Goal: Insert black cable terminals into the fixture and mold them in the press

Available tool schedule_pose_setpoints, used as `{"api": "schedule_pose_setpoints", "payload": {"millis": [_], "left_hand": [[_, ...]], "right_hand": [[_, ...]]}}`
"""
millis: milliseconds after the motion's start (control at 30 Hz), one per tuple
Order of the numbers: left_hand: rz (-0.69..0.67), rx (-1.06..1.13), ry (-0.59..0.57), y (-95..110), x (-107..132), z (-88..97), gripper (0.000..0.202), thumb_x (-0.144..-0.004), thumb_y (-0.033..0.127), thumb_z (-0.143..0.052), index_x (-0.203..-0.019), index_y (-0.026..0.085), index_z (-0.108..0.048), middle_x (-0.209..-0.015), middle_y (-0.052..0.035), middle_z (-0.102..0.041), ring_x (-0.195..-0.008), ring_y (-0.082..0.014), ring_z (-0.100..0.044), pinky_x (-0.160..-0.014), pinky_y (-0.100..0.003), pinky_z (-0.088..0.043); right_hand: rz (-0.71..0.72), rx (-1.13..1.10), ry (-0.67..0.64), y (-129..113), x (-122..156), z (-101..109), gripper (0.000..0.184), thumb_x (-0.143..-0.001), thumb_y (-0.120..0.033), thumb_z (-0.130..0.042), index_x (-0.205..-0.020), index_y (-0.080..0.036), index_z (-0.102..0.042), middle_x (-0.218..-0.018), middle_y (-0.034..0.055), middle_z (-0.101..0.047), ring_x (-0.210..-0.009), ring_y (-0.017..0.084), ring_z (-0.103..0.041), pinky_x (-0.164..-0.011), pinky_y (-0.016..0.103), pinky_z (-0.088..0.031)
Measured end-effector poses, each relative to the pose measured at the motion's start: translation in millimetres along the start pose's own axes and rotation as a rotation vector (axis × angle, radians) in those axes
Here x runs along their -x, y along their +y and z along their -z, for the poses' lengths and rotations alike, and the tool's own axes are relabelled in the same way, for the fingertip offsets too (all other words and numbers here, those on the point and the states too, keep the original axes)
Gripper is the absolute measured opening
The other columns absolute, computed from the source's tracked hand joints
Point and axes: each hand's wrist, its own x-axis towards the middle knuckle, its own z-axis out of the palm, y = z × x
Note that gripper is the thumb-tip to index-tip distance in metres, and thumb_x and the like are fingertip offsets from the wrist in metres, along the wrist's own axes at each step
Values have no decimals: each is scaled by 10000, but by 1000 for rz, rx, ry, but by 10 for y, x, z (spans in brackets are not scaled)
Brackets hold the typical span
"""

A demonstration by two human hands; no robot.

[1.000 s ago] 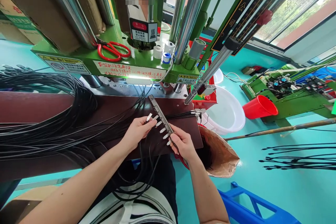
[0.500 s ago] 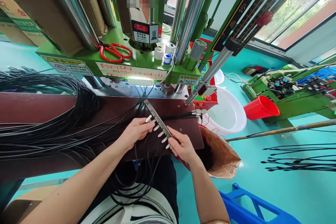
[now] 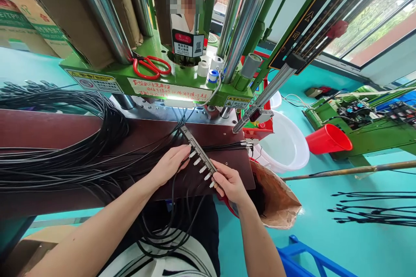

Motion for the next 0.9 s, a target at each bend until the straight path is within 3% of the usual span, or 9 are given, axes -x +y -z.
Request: {"api": "schedule_pose_setpoints", "payload": {"millis": [333, 500, 567, 667, 733, 800, 900], "left_hand": [[88, 12, -135, -9, 18, 183, 372, -833, 410, -348, -540, 181, -338, -478, 56, -334, -414, -58, -252, -412, -208, -204], [93, -45, -49, -34, -50, 125, 373, -827, 431, -344, -553, 179, -342, -481, 59, -336, -425, -58, -281, -418, -203, -226], [98, -83, 20, -24, -48, 105, 350, -830, 460, -329, -641, 181, -424, -503, 56, -381, -437, -72, -341, -432, -210, -274], [20, -226, 87, 31, 41, 129, 335, -814, 449, -391, -1000, 184, -477, -735, 1, -557, -601, -120, -510, -536, -245, -396], [-100, -375, 102, 86, 143, 172, 389, -795, 390, -453, -1129, 191, -431, -1006, -64, -565, -817, -161, -550, -646, -275, -438], [-173, -496, 81, 137, 244, 221, 359, -789, 342, -467, -1116, 195, -453, -1122, -83, -526, -901, -178, -537, -696, -290, -444], [-136, -576, -1, 178, 346, 298, 287, -801, 329, -444, -1055, 208, -498, -1015, -49, -575, -755, -149, -550, -660, -286, -441]], "right_hand": [[56, 291, -98, -50, 9, -1, 457, -873, -334, -446, -1281, -130, -465, -454, -68, -400, -336, 50, -338, -369, 208, -332], [-9, 196, -22, -42, 0, -28, 456, -860, -374, -464, -1263, -160, -481, -542, -38, -464, -346, 42, -343, -350, 203, -269], [-65, 124, 8, -65, -21, 12, 450, -839, -387, -497, -1231, -166, -501, -589, -24, -490, -343, 34, -334, -345, 202, -225], [-151, 117, 39, -166, -93, 181, 450, -767, -375, -590, -1153, -151, -531, -556, -41, -480, -326, 26, -315, -342, 195, -157], [-203, 195, 28, -266, -182, 356, 450, -734, -360, -624, -1118, -143, -535, -509, -62, -453, -323, 29, -318, -341, 189, -140], [-239, 302, -13, -376, -311, 542, 440, -727, -358, -629, -1098, -140, -539, -492, -69, -444, -331, 34, -333, -336, 184, -155], [-264, 468, -90, -529, -574, 753, 455, -727, -365, -623, -1114, -145, -530, -526, -55, -491, -344, 44, -364, -322, 178, -197]]}}
